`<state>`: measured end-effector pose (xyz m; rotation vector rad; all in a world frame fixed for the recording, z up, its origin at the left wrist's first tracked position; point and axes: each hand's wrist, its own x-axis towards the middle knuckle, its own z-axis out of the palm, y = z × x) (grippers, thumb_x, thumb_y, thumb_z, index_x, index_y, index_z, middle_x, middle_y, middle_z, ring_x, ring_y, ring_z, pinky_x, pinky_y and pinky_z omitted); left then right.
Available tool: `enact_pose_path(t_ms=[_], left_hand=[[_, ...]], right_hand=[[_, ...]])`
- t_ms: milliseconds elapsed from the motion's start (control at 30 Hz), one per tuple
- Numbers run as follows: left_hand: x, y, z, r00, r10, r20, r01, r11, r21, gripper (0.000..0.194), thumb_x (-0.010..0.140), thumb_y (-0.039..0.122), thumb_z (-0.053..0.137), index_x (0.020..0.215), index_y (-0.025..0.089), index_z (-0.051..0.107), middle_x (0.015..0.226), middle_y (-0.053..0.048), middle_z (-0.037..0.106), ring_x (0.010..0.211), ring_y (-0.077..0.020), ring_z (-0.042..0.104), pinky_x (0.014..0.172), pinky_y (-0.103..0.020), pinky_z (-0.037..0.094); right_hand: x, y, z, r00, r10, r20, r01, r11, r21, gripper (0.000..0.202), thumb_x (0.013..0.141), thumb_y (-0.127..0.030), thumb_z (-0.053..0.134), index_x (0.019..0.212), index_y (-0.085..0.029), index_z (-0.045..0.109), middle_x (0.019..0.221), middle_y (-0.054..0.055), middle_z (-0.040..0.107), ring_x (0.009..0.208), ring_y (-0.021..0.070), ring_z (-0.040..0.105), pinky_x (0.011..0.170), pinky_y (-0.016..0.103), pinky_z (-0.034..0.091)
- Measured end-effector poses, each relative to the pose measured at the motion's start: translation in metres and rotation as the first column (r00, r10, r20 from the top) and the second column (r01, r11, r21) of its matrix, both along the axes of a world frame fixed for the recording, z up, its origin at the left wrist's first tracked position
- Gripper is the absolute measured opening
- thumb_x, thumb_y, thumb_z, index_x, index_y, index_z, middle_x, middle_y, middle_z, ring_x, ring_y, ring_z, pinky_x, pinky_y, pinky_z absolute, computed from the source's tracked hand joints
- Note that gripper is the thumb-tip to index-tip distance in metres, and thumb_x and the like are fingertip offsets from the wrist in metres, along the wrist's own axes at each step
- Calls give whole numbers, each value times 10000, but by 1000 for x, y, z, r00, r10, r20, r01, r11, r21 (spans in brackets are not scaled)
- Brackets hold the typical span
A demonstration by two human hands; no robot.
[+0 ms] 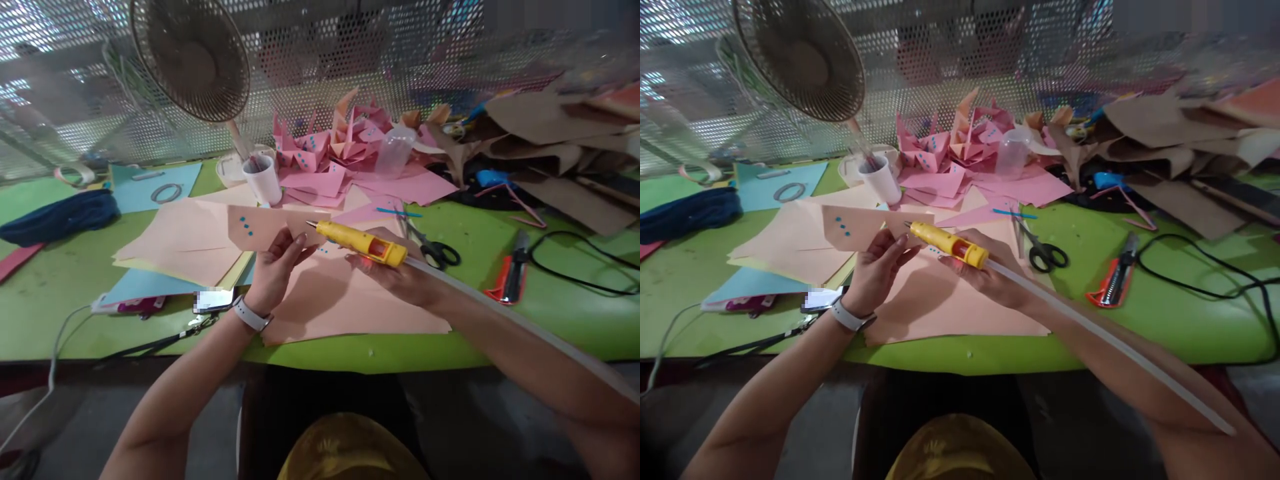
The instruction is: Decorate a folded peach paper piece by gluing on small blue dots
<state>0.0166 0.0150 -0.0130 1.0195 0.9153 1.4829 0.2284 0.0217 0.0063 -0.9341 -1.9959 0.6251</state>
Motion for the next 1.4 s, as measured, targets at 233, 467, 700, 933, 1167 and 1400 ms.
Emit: enact_pose_path(t_ms=[233,467,700,933,1167,1400], left_hand=[[0,-1,2,1000,-16,-17,17,1000,10,254,755,317,755,978,210,698,1088,-45,690,1057,-238,642,946,-414,549],[1,-1,1,1000,-20,0,20,1000,-15,266,753,299,753,999,214,696,1115,-49,688,1074,-247,641,966,-445,537],[1,-1,1,1000,-21,2,21,1000,-16,278,739,313,763,992,216,703,1103,-41,692,1039,-235,653,953,-428,548],[1,-1,1,1000,-10,-10,10,1000,-17,259,746,300,758,981,205,703,1096,-44,693,1061,-241,640,959,-431,546],[1,-1,1,1000,-7,2,7,1000,-13,263,729,309,773,960,198,709,1046,-34,696,1015,-222,648,934,-417,559],[2,-3,3,1000,-14,-2,14,1000,-20,258,732,303,769,959,197,709,1045,-30,697,1009,-217,650,924,-400,566]], right_hand=[[-4,-3,-2,1000,5,14,-5,999,-34,204,855,-423,612,1003,-286,584,856,8,651,711,167,632,623,286,514],[-3,0,-6,1000,8,-30,-8,1000,10,202,857,-399,611,1000,-258,589,929,36,655,809,187,644,707,320,539],[-3,-1,-3,1000,7,7,-7,999,33,181,867,-373,603,1016,-275,572,908,23,663,779,178,648,690,302,536],[-4,-2,-1,1000,4,23,-4,1000,-7,174,867,-386,596,1002,-276,586,918,31,681,796,197,666,667,316,535],[-5,-2,0,1000,3,18,-3,1000,-18,209,866,-399,595,1023,-260,591,919,41,681,796,203,663,707,326,541],[-4,0,-4,1000,5,19,-5,1000,-2,221,867,-394,590,1006,-221,590,947,59,682,828,210,659,729,326,524]])
